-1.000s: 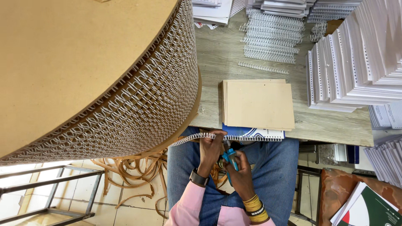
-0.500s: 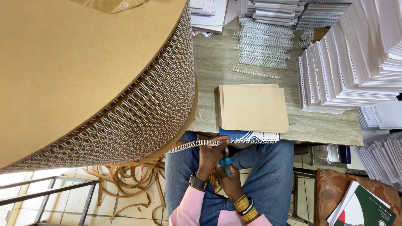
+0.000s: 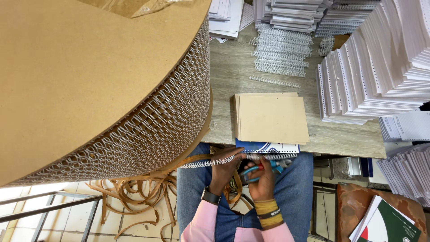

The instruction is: The person sits on a chair and cuts a continuous metal spiral binding wire from a large roll using pliers. They measure the wire against a notebook on their lap, cut it to length, and place the finished pieces on the table.

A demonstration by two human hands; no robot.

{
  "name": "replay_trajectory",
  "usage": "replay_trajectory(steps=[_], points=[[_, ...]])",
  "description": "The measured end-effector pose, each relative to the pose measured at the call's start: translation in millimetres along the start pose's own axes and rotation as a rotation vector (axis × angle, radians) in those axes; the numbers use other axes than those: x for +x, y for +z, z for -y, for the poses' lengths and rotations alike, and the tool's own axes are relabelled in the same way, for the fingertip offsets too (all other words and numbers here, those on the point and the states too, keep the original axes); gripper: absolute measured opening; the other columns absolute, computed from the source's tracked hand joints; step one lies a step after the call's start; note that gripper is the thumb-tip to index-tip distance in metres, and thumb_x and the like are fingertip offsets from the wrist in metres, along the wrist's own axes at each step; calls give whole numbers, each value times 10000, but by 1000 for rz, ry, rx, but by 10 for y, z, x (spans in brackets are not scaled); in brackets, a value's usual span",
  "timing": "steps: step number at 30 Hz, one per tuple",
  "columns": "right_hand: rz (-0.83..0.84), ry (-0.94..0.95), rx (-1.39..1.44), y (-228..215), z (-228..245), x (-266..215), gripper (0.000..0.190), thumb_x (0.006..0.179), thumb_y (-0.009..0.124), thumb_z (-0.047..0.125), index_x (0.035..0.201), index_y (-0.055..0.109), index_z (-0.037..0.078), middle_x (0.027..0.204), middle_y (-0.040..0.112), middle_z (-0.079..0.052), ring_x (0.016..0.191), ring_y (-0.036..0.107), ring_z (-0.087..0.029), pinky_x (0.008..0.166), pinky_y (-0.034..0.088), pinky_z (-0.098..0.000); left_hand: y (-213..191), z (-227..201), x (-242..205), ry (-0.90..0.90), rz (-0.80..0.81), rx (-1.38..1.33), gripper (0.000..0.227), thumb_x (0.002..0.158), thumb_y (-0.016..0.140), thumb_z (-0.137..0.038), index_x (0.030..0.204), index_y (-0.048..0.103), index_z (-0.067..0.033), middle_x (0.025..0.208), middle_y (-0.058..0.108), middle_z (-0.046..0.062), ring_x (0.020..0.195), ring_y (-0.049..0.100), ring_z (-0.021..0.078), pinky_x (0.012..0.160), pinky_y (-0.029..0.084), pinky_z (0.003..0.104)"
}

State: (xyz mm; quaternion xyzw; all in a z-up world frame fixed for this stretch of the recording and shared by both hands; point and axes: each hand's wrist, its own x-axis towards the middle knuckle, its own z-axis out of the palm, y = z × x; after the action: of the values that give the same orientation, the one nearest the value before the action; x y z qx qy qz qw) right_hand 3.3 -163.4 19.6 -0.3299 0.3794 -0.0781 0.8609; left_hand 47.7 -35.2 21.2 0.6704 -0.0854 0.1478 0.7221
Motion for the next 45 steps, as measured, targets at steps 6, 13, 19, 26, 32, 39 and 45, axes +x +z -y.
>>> replay_trajectory(steps=[6,13,19,26,32,39,45], points=[[-46,-291,-33,86,632,-366,123,979,832,272,975,712,247,906,782,-41,615,665,-98,700,638,-292,-232,476,-250,-155,-44,-16,155,937,885,-152,1062,921,-68,900,868,171,931,821,332,908,633,494],[288,-1164,-1483,1173,2389,662,333,933,850,190,1257,775,212,1091,787,-123,1058,743,-361,977,581,-534,-65,-97,23,-177,-128,-88,126,993,838,-184,1041,901,-87,932,863,145,971,806,286,906,629,482],[236,-819,-2470,2204,2528,1647,392,803,789,455,1189,820,394,1103,852,-51,1105,796,-399,959,614,-604,-75,-109,60,-189,-183,-97,92,938,886,-165,954,906,-77,872,862,147,899,814,237,829,659,423],[71,-1222,-2023,1841,2386,1600,332,877,817,265,1172,819,114,1020,740,-206,953,768,-504,827,626,-624,-179,-26,-15,-260,-189,-205,431,1168,506,-264,861,758,-99,830,799,104,760,706,165,749,583,356],[607,-873,-1387,826,2245,673,248,882,790,290,1035,749,99,929,739,-156,927,717,-313,889,584,-496,-162,4,-156,-290,-161,-251,647,1205,317,-495,804,651,-112,721,683,138,631,635,223,688,557,381],[789,-131,-790,-320,752,-220,337,868,865,271,1122,808,57,1005,893,-130,832,801,-216,696,653,-369,300,-993,-164,-163,128,-210,723,1107,175,-649,1260,648,-123,1385,631,117,1280,608,257,1062,520,415],[494,-48,-26,-600,499,-93,55,1000,731,53,1046,746,78,1009,779,-87,841,710,-232,748,567,-406,343,-607,-435,-633,254,-266,191,1083,646,-154,1211,771,-90,780,676,1,598,532,65,519,409,215]])
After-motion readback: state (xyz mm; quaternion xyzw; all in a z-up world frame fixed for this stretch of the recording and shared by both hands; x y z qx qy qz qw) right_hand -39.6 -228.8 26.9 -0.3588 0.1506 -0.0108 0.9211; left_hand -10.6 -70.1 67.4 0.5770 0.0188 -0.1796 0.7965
